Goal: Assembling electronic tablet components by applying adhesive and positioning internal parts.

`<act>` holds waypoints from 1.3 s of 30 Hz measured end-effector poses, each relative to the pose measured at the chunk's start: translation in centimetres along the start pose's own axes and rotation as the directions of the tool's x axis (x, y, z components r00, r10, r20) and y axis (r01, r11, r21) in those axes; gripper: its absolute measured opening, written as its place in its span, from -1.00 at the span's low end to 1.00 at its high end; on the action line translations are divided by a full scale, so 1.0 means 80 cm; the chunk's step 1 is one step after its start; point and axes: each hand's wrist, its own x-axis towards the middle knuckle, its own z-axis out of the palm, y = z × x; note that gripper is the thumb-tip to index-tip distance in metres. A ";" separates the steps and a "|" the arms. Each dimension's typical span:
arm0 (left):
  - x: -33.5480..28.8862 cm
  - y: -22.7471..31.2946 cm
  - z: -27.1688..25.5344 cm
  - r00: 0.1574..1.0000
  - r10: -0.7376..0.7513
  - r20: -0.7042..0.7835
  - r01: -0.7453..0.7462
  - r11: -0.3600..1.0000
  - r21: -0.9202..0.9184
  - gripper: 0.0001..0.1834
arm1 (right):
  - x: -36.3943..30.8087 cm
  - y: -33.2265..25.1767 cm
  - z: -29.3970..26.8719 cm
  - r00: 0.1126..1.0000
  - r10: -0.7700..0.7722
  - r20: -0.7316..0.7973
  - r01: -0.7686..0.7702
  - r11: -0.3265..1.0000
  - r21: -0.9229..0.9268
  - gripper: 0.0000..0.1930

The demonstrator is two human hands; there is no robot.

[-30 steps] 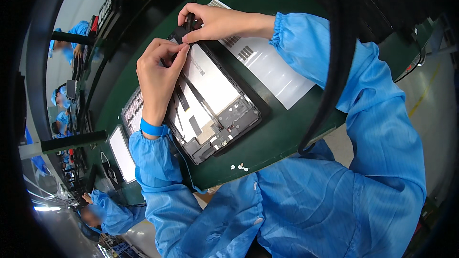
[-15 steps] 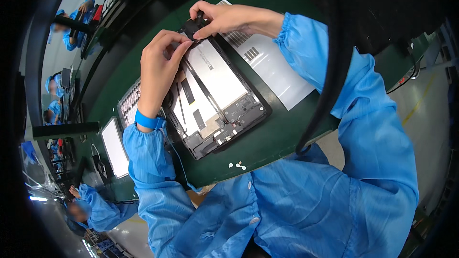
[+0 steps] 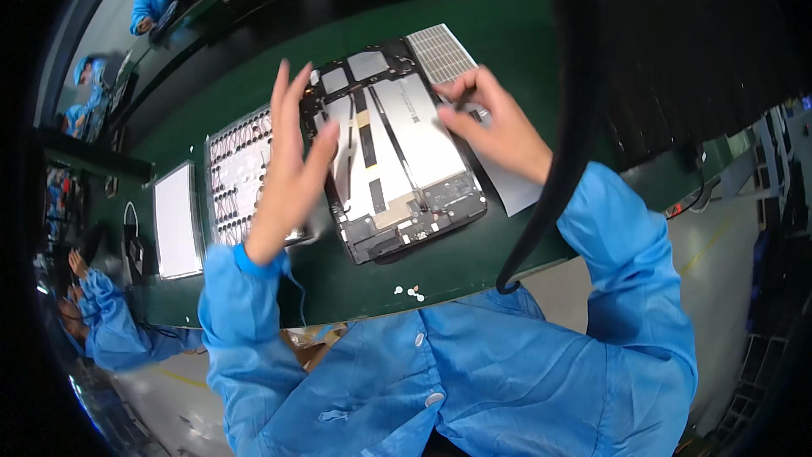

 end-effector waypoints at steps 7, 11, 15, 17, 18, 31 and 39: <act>-0.069 -0.012 0.027 0.961 -0.085 -0.263 -0.101 0.779 -0.619 -0.01 | 0.018 -0.104 0.067 0.995 -0.098 -0.003 0.092 0.926 0.367 -0.64; -0.081 -0.015 0.040 0.838 -0.252 -0.484 -0.184 0.704 -0.686 -0.16 | 0.130 -0.135 0.100 0.958 0.279 -0.068 -0.244 0.914 0.325 -0.69; -0.091 -0.017 0.049 0.867 -0.336 -0.368 -0.032 0.700 -0.713 -0.28 | 0.346 0.020 0.119 0.998 -0.053 -0.042 0.061 0.973 0.222 -0.87; -0.093 -0.024 0.053 0.886 -0.308 -0.345 -0.023 0.717 -0.697 -0.37 | 0.392 0.024 0.187 0.978 0.178 -0.105 -0.132 0.928 0.348 -0.74; -0.091 -0.024 0.053 0.909 -0.273 -0.315 -0.016 0.732 -0.681 -0.42 | 0.424 0.050 0.209 0.970 0.143 -0.198 -0.081 0.953 0.291 -0.60; -0.075 -0.006 0.013 0.984 0.144 -0.102 -0.167 0.946 -0.277 -0.76 | 0.190 -0.010 -0.022 0.973 -0.229 0.006 0.219 0.922 -0.321 -0.64; 0.017 0.071 0.034 0.815 0.280 0.508 -0.396 0.908 0.136 -0.69 | 0.032 0.075 -0.113 0.975 0.191 -0.115 -0.178 0.977 0.118 -0.72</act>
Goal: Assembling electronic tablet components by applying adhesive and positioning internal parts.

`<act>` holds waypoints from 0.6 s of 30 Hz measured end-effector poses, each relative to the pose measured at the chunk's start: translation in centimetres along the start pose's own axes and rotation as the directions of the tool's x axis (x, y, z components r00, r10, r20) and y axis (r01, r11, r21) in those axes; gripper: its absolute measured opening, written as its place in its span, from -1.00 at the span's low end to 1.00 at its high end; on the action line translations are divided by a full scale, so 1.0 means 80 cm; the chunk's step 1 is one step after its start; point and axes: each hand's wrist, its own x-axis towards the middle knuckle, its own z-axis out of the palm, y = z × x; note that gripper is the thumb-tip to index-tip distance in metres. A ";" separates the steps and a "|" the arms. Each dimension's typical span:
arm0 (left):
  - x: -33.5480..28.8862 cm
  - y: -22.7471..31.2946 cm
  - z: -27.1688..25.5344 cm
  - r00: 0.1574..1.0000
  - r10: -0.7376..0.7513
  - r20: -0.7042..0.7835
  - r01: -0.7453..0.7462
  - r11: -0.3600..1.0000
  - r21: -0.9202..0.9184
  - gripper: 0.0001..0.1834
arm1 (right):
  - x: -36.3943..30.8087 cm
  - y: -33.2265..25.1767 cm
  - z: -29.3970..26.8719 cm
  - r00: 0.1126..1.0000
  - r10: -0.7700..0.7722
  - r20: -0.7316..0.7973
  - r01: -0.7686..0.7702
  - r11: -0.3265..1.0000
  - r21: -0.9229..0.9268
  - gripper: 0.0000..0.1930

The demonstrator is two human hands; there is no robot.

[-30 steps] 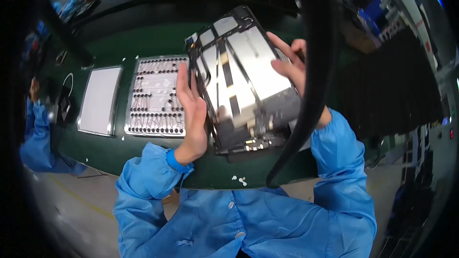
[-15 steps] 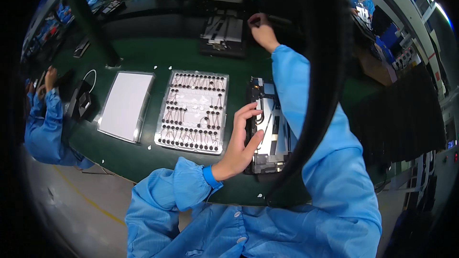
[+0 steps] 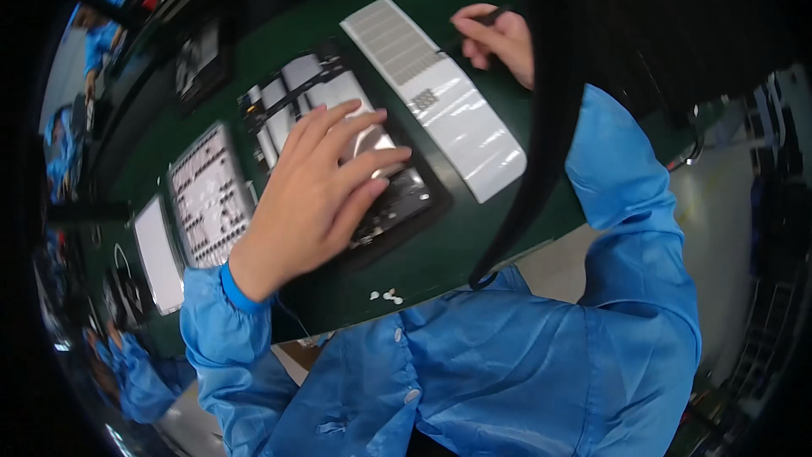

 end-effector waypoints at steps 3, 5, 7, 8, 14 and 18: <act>0.054 -0.015 0.035 0.990 0.044 0.131 -0.061 0.990 0.125 -0.63 | -0.002 0.002 -0.002 0.994 -0.034 0.104 0.027 0.997 0.068 -0.76; 0.071 -0.024 0.059 0.977 0.038 0.209 -0.080 0.977 0.197 -0.61 | -0.013 0.004 -0.003 0.992 -0.008 0.128 0.015 0.999 -0.048 -0.79; 0.081 -0.025 0.069 0.961 0.018 0.278 -0.095 0.959 0.267 -0.59 | -0.022 0.002 0.004 0.992 0.007 0.124 -0.006 1.000 -0.013 -0.81; 0.087 -0.023 0.069 0.955 -0.005 0.298 -0.075 0.964 0.255 -0.58 | -0.027 -0.003 0.007 0.990 0.015 0.142 -0.012 1.000 -0.022 -0.80; 0.098 -0.020 0.069 0.961 -0.015 0.277 -0.055 0.968 0.245 -0.60 | -0.023 -0.005 0.005 0.992 0.036 0.123 -0.022 0.993 -0.114 -0.80; 0.088 -0.030 0.071 0.973 -0.006 0.230 -0.048 0.972 0.230 -0.60 | -0.014 0.002 0.010 0.982 0.002 0.188 0.018 0.995 -0.102 -0.78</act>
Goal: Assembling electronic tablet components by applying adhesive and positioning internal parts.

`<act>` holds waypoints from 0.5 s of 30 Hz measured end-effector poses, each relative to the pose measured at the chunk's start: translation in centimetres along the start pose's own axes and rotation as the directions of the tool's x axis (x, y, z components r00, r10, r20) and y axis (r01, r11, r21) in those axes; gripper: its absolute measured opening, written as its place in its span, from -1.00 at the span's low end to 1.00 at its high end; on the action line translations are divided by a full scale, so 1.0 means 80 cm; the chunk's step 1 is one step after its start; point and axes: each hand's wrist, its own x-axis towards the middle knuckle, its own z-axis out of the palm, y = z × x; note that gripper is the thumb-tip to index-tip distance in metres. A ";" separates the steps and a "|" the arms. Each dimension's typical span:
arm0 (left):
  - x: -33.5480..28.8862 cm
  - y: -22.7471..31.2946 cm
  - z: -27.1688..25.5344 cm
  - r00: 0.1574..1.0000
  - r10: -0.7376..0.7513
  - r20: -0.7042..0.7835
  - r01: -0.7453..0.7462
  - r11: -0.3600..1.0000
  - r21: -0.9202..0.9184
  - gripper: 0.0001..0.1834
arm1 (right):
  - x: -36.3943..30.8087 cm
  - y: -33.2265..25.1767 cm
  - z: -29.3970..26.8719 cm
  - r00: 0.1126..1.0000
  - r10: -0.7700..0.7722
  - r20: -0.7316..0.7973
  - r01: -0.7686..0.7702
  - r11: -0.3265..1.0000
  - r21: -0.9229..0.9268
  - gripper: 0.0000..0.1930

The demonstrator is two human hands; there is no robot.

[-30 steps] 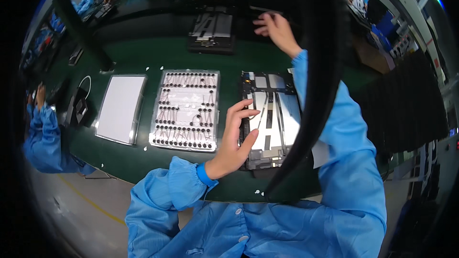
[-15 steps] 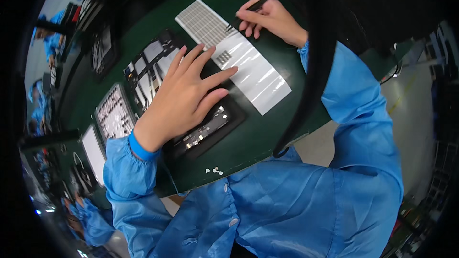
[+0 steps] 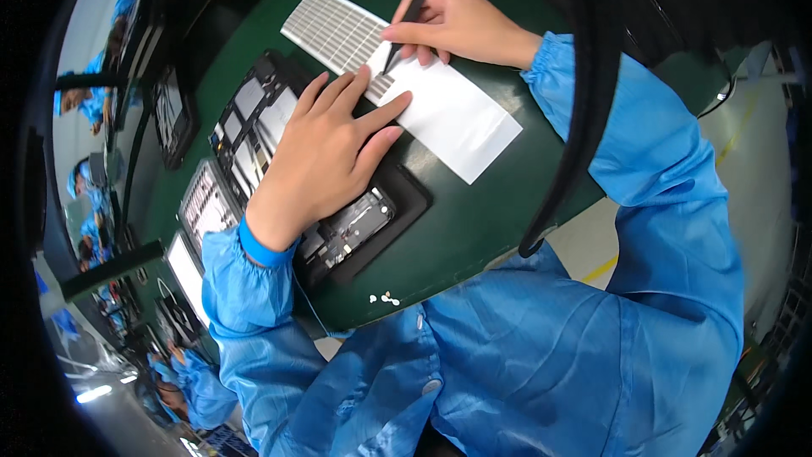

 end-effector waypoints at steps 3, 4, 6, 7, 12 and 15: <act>-0.010 -0.004 0.010 0.998 0.002 -0.058 -0.002 1.000 0.002 -0.60 | 0.001 -0.002 0.002 0.998 -0.041 -0.053 0.045 0.995 0.086 -0.77; -0.011 -0.008 0.010 0.997 0.053 -0.055 -0.053 0.999 -0.001 -0.59 | -0.002 -0.002 0.002 0.995 -0.018 -0.100 0.032 0.989 0.147 -0.77; -0.027 -0.024 -0.005 0.966 0.064 -0.251 -0.109 0.979 -0.173 -0.65 | -0.001 -0.005 0.003 0.990 0.007 -0.139 0.022 0.978 0.207 -0.76; -0.037 -0.037 -0.022 0.950 0.020 -0.310 -0.101 0.964 -0.246 -0.68 | 0.000 -0.008 0.007 0.982 0.003 -0.187 0.038 0.975 0.217 -0.75; -0.168 -0.143 -0.047 0.758 -0.372 -0.536 0.216 0.918 -0.331 -0.75 | 0.055 -0.071 0.084 0.983 -0.168 -0.078 0.177 0.975 0.135 -0.72; -0.188 -0.143 -0.018 0.737 -0.373 -0.564 0.212 0.920 -0.331 -0.71 | 0.095 -0.102 0.148 0.975 -0.222 -0.016 0.222 0.968 0.120 -0.66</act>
